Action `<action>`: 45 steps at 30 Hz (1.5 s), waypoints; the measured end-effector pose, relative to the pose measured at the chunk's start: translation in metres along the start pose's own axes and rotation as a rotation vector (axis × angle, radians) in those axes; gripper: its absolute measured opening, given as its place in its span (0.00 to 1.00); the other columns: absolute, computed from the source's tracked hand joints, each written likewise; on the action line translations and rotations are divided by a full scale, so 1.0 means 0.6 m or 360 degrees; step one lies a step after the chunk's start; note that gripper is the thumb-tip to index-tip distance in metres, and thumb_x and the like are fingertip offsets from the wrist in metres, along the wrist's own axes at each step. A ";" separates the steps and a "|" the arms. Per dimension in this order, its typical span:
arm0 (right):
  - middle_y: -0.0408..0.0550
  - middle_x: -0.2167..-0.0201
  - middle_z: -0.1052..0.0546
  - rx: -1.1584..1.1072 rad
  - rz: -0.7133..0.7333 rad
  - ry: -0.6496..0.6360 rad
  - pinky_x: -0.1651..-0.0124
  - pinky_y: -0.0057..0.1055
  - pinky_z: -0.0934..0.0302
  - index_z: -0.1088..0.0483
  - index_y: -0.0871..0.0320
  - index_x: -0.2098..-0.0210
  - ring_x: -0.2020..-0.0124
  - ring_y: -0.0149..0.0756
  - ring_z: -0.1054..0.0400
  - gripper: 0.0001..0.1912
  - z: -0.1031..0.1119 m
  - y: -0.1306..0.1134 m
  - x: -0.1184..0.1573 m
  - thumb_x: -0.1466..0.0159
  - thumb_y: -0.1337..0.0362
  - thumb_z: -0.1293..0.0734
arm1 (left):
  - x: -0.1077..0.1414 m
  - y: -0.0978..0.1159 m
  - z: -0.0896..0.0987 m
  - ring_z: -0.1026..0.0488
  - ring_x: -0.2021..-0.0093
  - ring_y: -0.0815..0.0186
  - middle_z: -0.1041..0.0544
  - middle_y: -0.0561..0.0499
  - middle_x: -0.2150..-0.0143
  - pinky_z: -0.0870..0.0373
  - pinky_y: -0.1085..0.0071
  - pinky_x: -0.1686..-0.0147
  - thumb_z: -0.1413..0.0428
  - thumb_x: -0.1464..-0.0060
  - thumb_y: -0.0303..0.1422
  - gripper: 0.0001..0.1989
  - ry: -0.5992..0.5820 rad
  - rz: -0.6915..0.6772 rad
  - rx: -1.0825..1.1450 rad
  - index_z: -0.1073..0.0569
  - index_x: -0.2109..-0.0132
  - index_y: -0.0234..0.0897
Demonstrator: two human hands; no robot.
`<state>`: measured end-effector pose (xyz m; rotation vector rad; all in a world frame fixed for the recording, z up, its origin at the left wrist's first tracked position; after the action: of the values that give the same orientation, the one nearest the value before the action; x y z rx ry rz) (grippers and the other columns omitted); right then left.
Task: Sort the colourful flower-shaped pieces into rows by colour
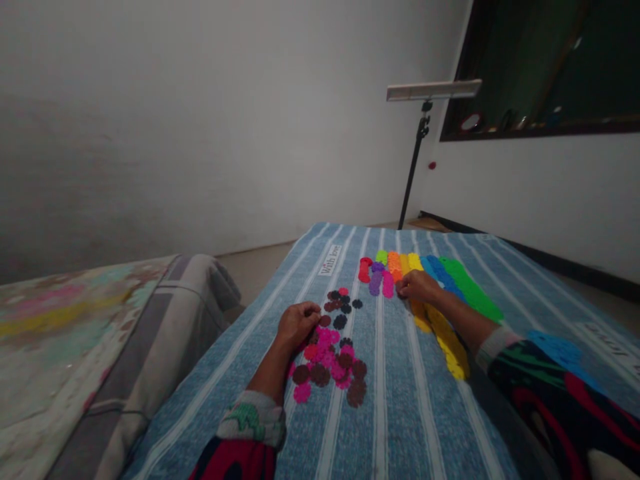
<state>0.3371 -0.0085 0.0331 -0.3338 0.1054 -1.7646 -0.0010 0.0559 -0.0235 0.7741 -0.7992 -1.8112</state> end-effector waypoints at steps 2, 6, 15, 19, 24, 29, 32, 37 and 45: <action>0.48 0.55 0.24 0.0014 -0.0012 0.0003 0.54 0.39 0.30 0.27 0.59 0.54 0.56 0.38 0.28 0.14 -0.001 0.003 -0.004 0.33 0.56 0.33 | 0.000 0.001 0.000 0.27 0.70 0.63 0.22 0.51 0.72 0.35 0.70 0.68 0.45 0.57 0.39 0.14 -0.0007 -0.0002 0.0018 0.21 0.66 0.36; 0.47 0.55 0.23 0.0033 -0.0020 0.0009 0.53 0.39 0.31 0.27 0.59 0.55 0.56 0.38 0.28 0.14 -0.002 0.007 -0.009 0.33 0.55 0.33 | 0.001 0.003 0.001 0.27 0.70 0.63 0.22 0.50 0.72 0.34 0.70 0.69 0.45 0.57 0.38 0.14 -0.0017 0.0003 0.0048 0.21 0.66 0.36; 0.46 0.61 0.22 0.0035 0.0101 0.0010 0.54 0.38 0.31 0.26 0.59 0.60 0.59 0.35 0.27 0.13 0.007 0.004 0.003 0.32 0.55 0.35 | 0.001 0.004 0.001 0.28 0.71 0.63 0.22 0.51 0.74 0.36 0.70 0.71 0.45 0.58 0.38 0.13 -0.0005 -0.0001 0.0042 0.21 0.67 0.36; 0.47 0.58 0.23 0.0111 0.0115 0.0006 0.53 0.39 0.31 0.26 0.60 0.57 0.57 0.36 0.28 0.14 0.004 -0.002 0.004 0.32 0.55 0.34 | -0.001 0.002 0.000 0.28 0.71 0.63 0.23 0.51 0.74 0.35 0.70 0.70 0.45 0.58 0.39 0.13 -0.0017 0.0009 0.0049 0.21 0.67 0.37; 0.48 0.55 0.24 0.0251 0.0076 0.0012 0.53 0.40 0.31 0.27 0.59 0.54 0.56 0.37 0.28 0.14 -0.006 -0.012 0.001 0.33 0.55 0.33 | -0.003 -0.003 -0.002 0.28 0.71 0.63 0.22 0.51 0.73 0.35 0.70 0.69 0.44 0.59 0.40 0.14 -0.0006 0.0039 0.0055 0.22 0.67 0.37; 0.49 0.52 0.24 0.0342 0.0070 0.0011 0.51 0.41 0.31 0.28 0.58 0.52 0.53 0.38 0.28 0.15 -0.009 -0.016 0.002 0.33 0.55 0.34 | -0.003 -0.004 -0.003 0.28 0.71 0.64 0.22 0.52 0.73 0.35 0.71 0.70 0.44 0.59 0.40 0.14 0.0000 0.0027 0.0077 0.22 0.67 0.37; 0.49 0.52 0.24 0.0366 0.0070 0.0010 0.51 0.42 0.31 0.28 0.58 0.52 0.53 0.38 0.28 0.15 -0.007 -0.015 0.005 0.33 0.55 0.34 | -0.002 -0.002 -0.002 0.28 0.72 0.64 0.22 0.52 0.74 0.35 0.71 0.70 0.44 0.58 0.40 0.14 -0.0014 0.0028 0.0091 0.22 0.67 0.37; 0.49 0.52 0.24 0.0380 0.0079 0.0025 0.51 0.42 0.31 0.28 0.58 0.52 0.53 0.38 0.28 0.15 -0.005 -0.016 0.009 0.33 0.56 0.34 | 0.002 0.004 0.002 0.27 0.71 0.64 0.21 0.52 0.73 0.35 0.71 0.71 0.44 0.58 0.39 0.13 -0.0001 0.0025 0.0043 0.22 0.67 0.37; 0.50 0.52 0.24 0.0393 0.0041 0.0126 0.50 0.43 0.32 0.28 0.58 0.51 0.53 0.39 0.28 0.16 -0.010 -0.019 0.014 0.32 0.55 0.34 | 0.004 0.007 0.003 0.26 0.70 0.63 0.21 0.51 0.73 0.35 0.71 0.71 0.44 0.57 0.38 0.13 -0.0002 0.0018 0.0016 0.21 0.66 0.37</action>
<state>0.3231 -0.0147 0.0314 -0.0831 -0.0517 -1.7429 -0.0010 0.0526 -0.0195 0.7735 -0.8122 -1.7987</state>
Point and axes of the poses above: each hand's wrist, its own x-axis away from the middle knuckle, its own z-axis out of the back of the hand, y = z × x, the point moved 2 cm from there along -x, towards the middle knuckle
